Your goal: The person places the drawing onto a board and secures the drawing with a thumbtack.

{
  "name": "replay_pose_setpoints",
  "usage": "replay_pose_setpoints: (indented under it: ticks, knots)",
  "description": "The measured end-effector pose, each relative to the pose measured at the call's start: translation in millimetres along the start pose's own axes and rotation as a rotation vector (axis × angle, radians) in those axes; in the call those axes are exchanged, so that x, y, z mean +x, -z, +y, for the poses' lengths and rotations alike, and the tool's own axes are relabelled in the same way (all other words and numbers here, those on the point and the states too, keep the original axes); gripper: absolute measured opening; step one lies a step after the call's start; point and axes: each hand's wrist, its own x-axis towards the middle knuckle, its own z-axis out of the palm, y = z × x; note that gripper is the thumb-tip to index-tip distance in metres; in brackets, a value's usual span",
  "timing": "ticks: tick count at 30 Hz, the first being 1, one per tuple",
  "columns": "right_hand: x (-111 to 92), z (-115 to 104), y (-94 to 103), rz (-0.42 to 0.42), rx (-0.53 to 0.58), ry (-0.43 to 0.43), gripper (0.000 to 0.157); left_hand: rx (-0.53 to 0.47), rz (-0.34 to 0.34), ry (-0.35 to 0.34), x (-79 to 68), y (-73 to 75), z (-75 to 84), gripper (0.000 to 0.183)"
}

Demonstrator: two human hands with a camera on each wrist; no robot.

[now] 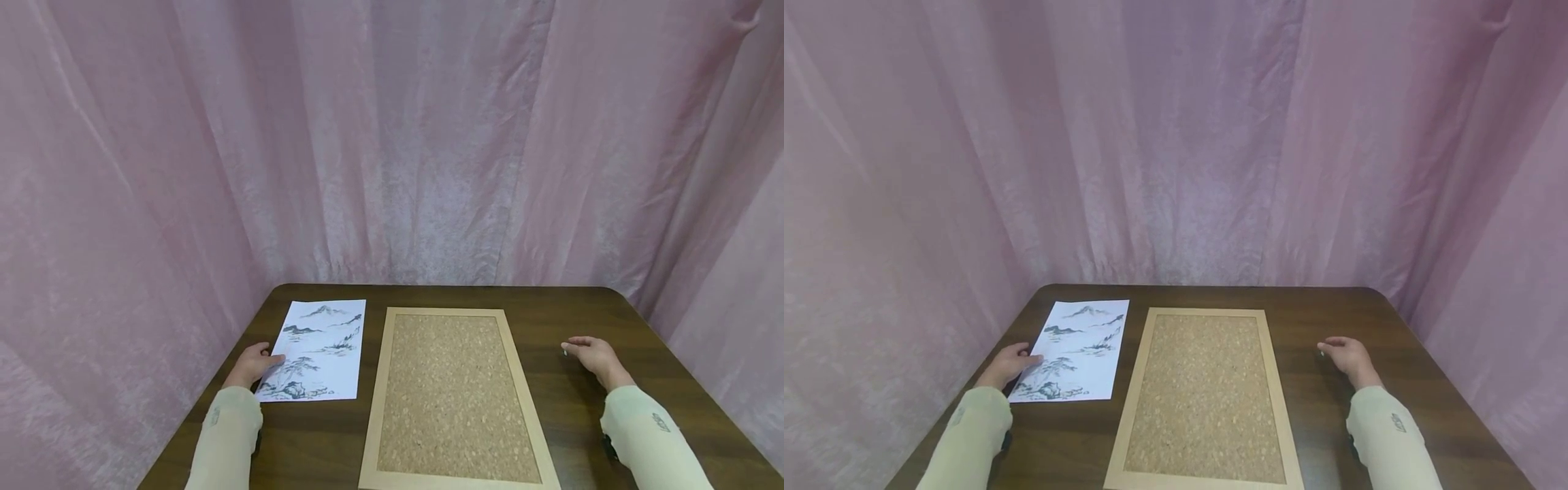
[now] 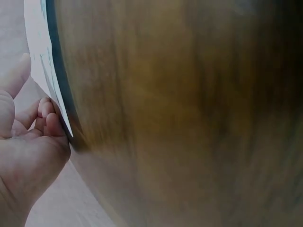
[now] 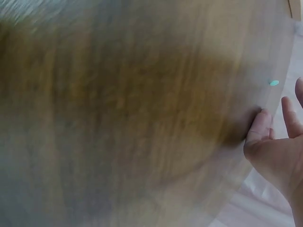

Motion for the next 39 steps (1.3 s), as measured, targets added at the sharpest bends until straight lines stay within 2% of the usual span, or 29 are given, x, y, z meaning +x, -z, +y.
replay_pose_setpoints:
  ticks: [6, 11, 20, 32, 39]
  knots:
    - [1, 6, -1.3, -0.009, 0.008, 0.018, 0.058, 0.027, 0.013, -0.033, 1.7, -0.3, -1.0, 0.07]
    - [-1, 7, -5.2, 0.019, 0.0, 0.027, 0.054, 0.043, 0.026, -0.047, -0.2, -0.3, 1.4, 0.067]
    - [-1, 5, -8.5, 0.097, -0.074, 0.056, 0.044, 0.043, 0.061, -0.041, -0.6, -3.1, 6.3, 0.062]
    - [0, 7, -10.3, 0.125, -0.196, 0.053, 0.038, 0.002, 0.091, -0.008, -7.4, -7.1, 12.6, 0.054]
    - [0, 7, -12.5, 0.134, -0.216, 0.049, 0.036, 0.016, 0.086, -0.009, -11.2, -3.7, 14.3, 0.055]
